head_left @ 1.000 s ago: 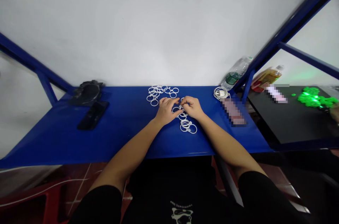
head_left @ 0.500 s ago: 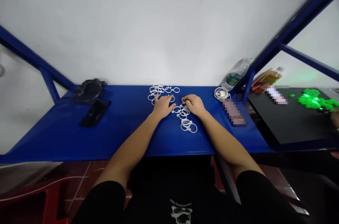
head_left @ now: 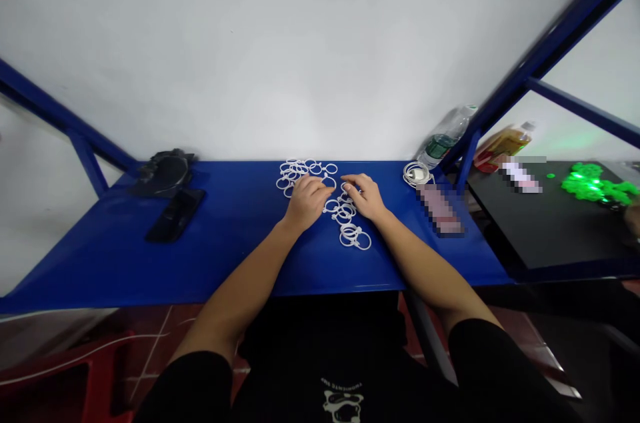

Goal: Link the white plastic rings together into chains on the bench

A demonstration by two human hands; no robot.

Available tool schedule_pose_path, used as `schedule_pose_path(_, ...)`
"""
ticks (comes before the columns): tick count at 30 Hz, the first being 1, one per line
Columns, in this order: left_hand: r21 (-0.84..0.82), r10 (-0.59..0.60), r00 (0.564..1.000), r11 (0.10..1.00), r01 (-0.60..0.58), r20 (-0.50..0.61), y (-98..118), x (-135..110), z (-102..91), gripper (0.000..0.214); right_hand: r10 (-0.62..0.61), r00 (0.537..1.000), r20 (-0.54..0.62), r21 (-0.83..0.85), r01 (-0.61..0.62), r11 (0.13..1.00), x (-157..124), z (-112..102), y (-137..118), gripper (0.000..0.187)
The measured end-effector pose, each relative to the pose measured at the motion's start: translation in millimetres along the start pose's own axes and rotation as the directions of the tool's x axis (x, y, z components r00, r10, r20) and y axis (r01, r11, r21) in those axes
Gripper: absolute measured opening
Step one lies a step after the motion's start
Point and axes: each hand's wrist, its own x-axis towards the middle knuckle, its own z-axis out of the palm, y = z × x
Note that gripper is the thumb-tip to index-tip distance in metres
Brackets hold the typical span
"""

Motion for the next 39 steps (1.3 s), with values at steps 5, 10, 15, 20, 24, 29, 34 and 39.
schedule_pose_path(5, -0.059, 0.175, 0.983, 0.983, -0.171, 0.058, 21, 2, -2.5, 0.029, 0.005, 0.998, 0.060, 0.183, -0.016, 0.983, -4, 3, -10, 0.032)
schedule_pose_path(10, -0.066, 0.097, 0.990, 0.994, -0.090, 0.098, 17, 2, -2.4, 0.027, 0.053, 0.998, 0.039, 0.233, -0.061, 0.971, -6, 6, -11, 0.029)
schedule_pose_path(15, -0.004, -0.210, 0.966, 0.977, 0.213, 0.149, -1, 0, -4.4, 0.020, -0.002, 0.998, 0.070, 0.154, -0.009, 0.988, -5, 3, -7, 0.035)
schedule_pose_path(20, 0.106, -0.355, 0.914, 0.934, 0.340, 0.198, -13, 1, -0.7, 0.023, -0.081, 0.991, 0.104, 0.052, 0.076, 0.996, -8, 2, -5, 0.028)
schedule_pose_path(24, 0.188, -0.360, 0.889, 0.930, 0.316, 0.284, -19, 15, 9.5, 0.037, -0.112, 0.990, 0.090, 0.018, 0.111, 0.994, -8, -1, -6, 0.028)
schedule_pose_path(29, 0.220, -0.334, 0.831, 0.940, 0.260, 0.445, -31, 43, 35.4, 0.056, -0.128, 0.988, 0.090, -0.012, 0.130, 0.991, -5, -4, -2, 0.025)
schedule_pose_path(34, 0.281, -0.389, 0.811, 0.916, 0.287, 0.436, -35, 42, 48.9, 0.040, -0.106, 0.990, 0.089, -0.040, 0.110, 0.993, -4, -4, 2, 0.027)
schedule_pose_path(39, 0.251, -0.349, 0.865, 0.930, 0.270, 0.360, -34, 20, 27.9, 0.018, -0.094, 0.991, 0.099, -0.040, 0.099, 0.994, -3, 1, 3, 0.032)
